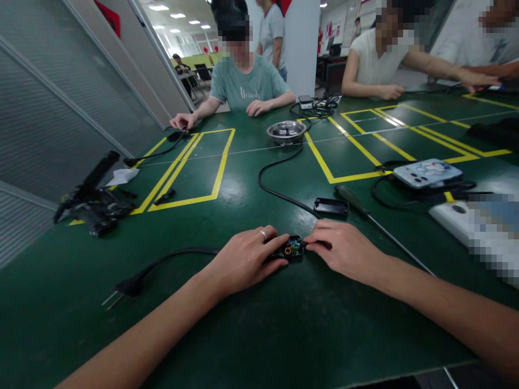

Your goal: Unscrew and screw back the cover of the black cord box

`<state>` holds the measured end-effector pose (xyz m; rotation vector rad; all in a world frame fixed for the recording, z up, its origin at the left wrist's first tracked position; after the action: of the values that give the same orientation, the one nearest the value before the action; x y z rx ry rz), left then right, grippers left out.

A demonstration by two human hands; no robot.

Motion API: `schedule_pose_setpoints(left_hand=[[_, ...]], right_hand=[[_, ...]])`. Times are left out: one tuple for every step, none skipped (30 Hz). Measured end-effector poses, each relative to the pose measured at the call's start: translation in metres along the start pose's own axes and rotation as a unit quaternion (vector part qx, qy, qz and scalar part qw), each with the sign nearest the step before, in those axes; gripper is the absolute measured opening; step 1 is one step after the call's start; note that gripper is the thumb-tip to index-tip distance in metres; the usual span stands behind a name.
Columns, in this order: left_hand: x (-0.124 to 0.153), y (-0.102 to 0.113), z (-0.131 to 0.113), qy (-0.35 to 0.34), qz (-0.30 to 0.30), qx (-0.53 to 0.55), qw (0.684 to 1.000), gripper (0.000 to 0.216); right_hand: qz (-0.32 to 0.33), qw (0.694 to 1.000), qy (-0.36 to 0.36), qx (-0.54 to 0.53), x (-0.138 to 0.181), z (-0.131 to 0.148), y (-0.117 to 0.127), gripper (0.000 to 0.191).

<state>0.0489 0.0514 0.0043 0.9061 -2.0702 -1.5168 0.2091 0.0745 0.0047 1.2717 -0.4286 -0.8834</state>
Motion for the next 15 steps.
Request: schedule_pose_setpoints(left_hand=[[0.002,0.003,0.001,0.002,0.007,0.007,1.000,0.047],[0.004,0.008,0.002,0.009,0.015,0.019,1.000,0.051],[0.007,0.012,0.006,0.022,0.022,0.034,0.999,0.054],[0.010,0.017,0.010,0.043,0.025,0.052,0.997,0.057],[0.014,0.022,0.016,0.069,0.026,0.070,0.995,0.054],[0.018,0.026,0.021,0.092,0.026,0.086,0.992,0.045],[0.021,0.028,0.026,0.107,0.026,0.098,0.989,0.034],[0.022,0.030,0.028,0.115,0.027,0.108,0.987,0.024],[0.023,0.030,0.030,0.115,0.028,0.116,0.986,0.018],[0.023,0.029,0.030,0.112,0.029,0.123,0.986,0.016],[0.022,0.029,0.030,0.107,0.028,0.129,0.985,0.016],[0.021,0.028,0.030,0.103,0.027,0.134,0.985,0.015],[0.020,0.027,0.030,0.100,0.025,0.138,0.985,0.014],[0.019,0.026,0.029,0.098,0.025,0.141,0.985,0.014],[0.018,0.025,0.029,0.098,0.025,0.143,0.985,0.013]], right_hand=[[0.001,1.000,0.001,0.001,0.000,0.000,0.000,0.020],[0.003,1.000,0.001,0.001,0.000,0.001,0.001,0.020],[0.004,1.000,-0.001,0.001,0.000,0.001,0.001,0.020],[0.003,1.000,-0.003,-0.001,0.000,0.001,0.002,0.021],[0.000,1.000,-0.006,-0.006,0.000,0.001,0.002,0.021],[-0.005,1.000,-0.008,-0.013,0.000,0.000,0.003,0.020],[-0.010,1.000,-0.012,-0.021,0.000,0.000,0.003,0.020],[-0.011,0.999,-0.013,-0.029,0.000,0.000,0.003,0.019],[-0.012,0.999,-0.014,-0.035,0.000,-0.001,0.003,0.019],[-0.011,0.999,-0.015,-0.040,0.000,-0.001,0.003,0.019],[-0.011,0.999,-0.016,-0.042,0.000,-0.002,0.003,0.018],[-0.008,0.999,-0.015,-0.044,0.000,-0.002,0.002,0.018],[-0.005,0.999,-0.013,-0.045,0.000,-0.002,0.002,0.018],[-0.003,0.999,-0.011,-0.046,0.000,-0.002,0.002,0.018],[0.000,0.999,-0.009,-0.046,0.000,-0.001,0.002,0.018]])
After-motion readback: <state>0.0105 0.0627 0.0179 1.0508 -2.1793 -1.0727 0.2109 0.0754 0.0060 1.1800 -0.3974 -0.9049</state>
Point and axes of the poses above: each hand's wrist, its own x-axis away from the middle knuckle, its own y-axis out of the back of the hand, z = x × y, the point moved 7 cm from there along -x, towards the middle knuckle, and after that the axes turned 13 degrees about x, right-handed, at the moved point
